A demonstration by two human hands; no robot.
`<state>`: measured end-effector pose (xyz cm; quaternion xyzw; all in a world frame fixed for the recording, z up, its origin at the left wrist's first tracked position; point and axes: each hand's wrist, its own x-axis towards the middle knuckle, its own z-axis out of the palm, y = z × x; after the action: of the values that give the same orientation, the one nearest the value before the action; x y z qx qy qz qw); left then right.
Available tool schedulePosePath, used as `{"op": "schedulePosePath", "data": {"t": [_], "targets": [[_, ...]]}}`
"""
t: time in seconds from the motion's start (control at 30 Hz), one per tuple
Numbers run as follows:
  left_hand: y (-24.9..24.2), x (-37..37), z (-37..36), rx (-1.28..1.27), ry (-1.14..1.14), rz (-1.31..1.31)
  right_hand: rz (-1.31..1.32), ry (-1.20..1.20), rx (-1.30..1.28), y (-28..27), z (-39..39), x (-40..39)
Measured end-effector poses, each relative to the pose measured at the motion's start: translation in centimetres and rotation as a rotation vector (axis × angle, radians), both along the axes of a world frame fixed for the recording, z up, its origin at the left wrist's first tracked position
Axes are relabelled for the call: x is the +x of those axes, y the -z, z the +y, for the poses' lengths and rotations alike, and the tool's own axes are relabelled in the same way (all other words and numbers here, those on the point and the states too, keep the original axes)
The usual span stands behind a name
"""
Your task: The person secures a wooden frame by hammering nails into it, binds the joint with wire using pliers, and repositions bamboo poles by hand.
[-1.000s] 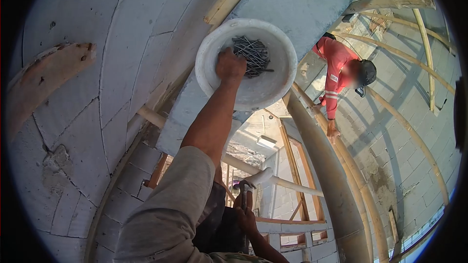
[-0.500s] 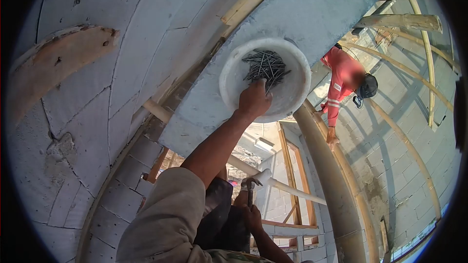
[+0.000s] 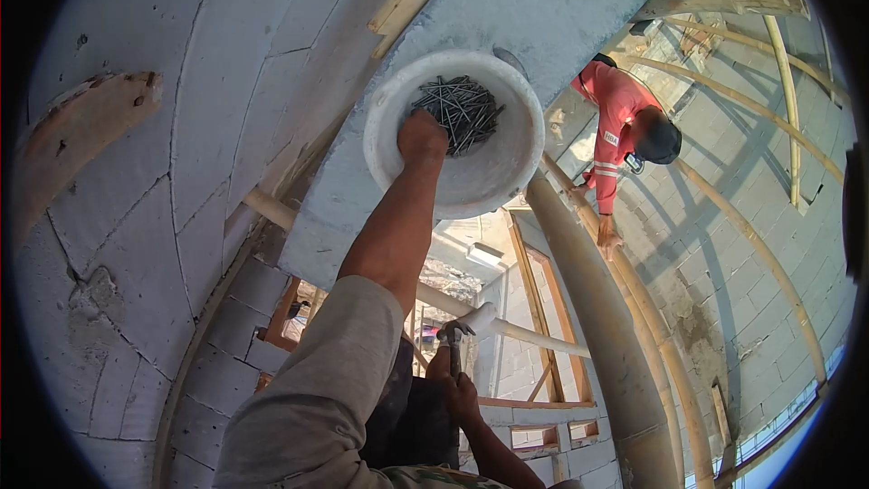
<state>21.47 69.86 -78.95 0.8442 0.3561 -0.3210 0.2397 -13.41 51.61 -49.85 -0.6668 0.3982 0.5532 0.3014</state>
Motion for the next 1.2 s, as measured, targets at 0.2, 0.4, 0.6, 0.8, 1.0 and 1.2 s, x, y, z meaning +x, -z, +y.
{"op": "schedulePosePath", "data": {"t": [0.2,0.4,0.6,0.8,1.0,1.2], "targets": [[0.4,0.8,0.0,0.062,0.086,-0.006,0.033,0.099,-0.007,0.1,-0.4,-0.4],[1.0,1.2,0.0,0.078,0.112,0.055,-0.017,0.067,-0.041,0.2,-0.7,1.1],[1.7,1.3,0.8,-0.011,0.043,0.096,-0.009,0.070,-0.038,0.5,-0.6,1.0],[-0.3,1.6,0.8,-0.051,0.159,0.084,0.125,0.187,0.017,0.2,0.5,2.1],[-3.6,0.4,0.2,0.010,0.172,-0.090,0.075,0.138,-0.009,-1.6,0.6,1.9],[-9.2,-0.3,1.4,-0.028,0.168,-0.294,-0.005,-0.012,-0.035,-4.3,0.5,2.2]]}}
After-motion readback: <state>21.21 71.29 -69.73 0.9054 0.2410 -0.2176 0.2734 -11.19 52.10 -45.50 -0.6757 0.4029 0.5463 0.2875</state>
